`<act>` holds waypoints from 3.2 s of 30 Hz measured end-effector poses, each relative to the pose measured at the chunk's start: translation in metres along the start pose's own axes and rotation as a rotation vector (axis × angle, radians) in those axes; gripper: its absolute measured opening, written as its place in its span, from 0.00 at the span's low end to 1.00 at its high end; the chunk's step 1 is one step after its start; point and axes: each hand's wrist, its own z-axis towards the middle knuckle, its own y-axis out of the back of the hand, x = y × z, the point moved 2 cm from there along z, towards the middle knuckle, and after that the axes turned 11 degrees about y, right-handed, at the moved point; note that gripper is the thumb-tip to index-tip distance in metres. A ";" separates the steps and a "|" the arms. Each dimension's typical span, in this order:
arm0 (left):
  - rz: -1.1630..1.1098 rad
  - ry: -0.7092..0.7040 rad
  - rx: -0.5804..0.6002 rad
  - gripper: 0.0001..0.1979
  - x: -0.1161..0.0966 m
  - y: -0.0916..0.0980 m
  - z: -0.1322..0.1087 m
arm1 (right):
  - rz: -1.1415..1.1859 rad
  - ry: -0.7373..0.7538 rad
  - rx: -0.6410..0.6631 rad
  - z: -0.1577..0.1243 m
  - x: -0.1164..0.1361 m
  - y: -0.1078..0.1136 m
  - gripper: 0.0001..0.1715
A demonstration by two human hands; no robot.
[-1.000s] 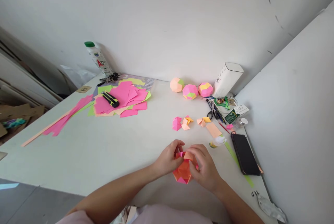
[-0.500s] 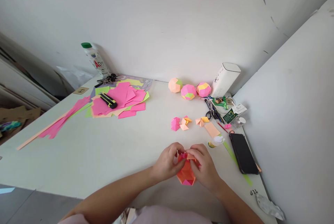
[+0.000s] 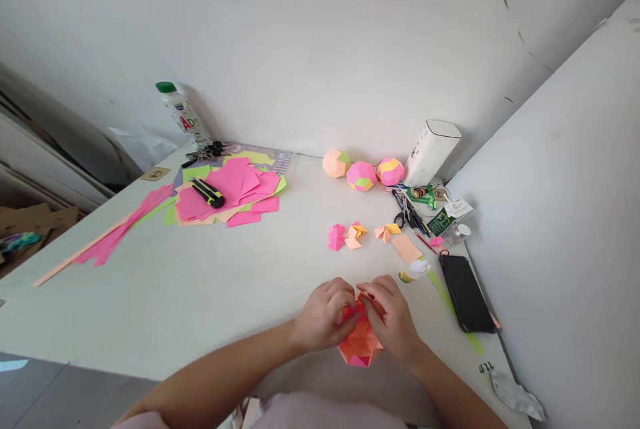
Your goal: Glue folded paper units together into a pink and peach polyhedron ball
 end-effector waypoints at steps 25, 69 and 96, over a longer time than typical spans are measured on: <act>-0.908 0.616 0.224 0.18 -0.010 0.003 0.008 | -0.503 0.359 -0.140 -0.007 0.025 -0.001 0.22; -1.051 0.825 0.093 0.14 0.011 0.012 0.017 | 0.042 -0.165 -0.099 0.010 -0.038 0.065 0.20; -0.748 0.508 0.068 0.11 -0.003 0.014 0.014 | 0.170 0.196 0.043 0.011 0.017 0.060 0.22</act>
